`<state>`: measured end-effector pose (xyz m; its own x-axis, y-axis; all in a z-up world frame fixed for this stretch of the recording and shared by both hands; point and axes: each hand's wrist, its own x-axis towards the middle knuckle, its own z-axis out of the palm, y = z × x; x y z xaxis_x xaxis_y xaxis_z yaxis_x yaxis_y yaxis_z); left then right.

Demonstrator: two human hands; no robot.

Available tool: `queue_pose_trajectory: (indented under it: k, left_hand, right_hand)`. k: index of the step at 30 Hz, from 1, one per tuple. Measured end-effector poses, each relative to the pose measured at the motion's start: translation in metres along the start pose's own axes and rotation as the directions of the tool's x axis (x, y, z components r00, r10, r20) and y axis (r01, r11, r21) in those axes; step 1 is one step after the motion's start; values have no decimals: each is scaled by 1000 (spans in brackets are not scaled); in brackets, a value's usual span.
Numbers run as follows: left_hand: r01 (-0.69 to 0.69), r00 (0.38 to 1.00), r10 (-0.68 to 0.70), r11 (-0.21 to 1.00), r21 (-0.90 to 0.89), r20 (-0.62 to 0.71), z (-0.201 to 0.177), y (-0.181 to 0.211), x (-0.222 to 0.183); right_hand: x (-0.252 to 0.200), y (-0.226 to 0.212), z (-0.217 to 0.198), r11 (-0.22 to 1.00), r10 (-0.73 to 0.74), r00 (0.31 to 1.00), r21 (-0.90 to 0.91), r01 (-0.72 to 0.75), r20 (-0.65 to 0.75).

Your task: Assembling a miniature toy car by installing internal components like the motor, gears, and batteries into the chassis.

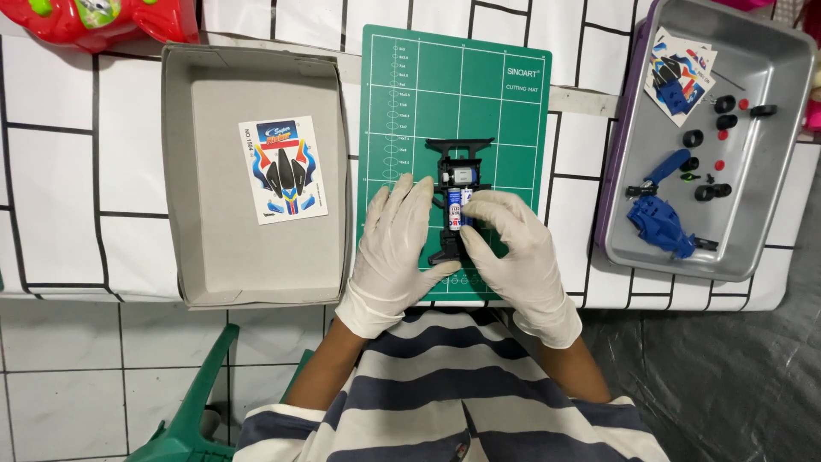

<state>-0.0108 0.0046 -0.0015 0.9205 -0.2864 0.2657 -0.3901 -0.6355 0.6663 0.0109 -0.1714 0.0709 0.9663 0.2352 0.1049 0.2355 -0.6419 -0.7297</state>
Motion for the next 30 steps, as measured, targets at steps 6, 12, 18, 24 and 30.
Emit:
queue_pose_trajectory:
  k: [6,12,18,24,30]
  left_hand:
    - [-64,998,63,971,231,10,-5,23,-3]
    - [-131,962,202,933,337,-186,5,27,-28]
    - [-81,953,181,926,368,-245,-4,15,15]
    - [-180,972,218,931,317,-89,14,1,38]
    - [-62,967,133,951,302,-218,15,4,42]
  right_hand:
    - [-21,15,-2,946,36,999,-323,-35,-1]
    - [-21,32,-13,914,-53,998,-400,66,43]
    - [-42,15,-17,980,98,994,-167,-106,-57]
    - [-48,14,-19,985,100,994,-139,-105,-42]
    - [-38,33,-17,972,200,973,-100,-212,-116]
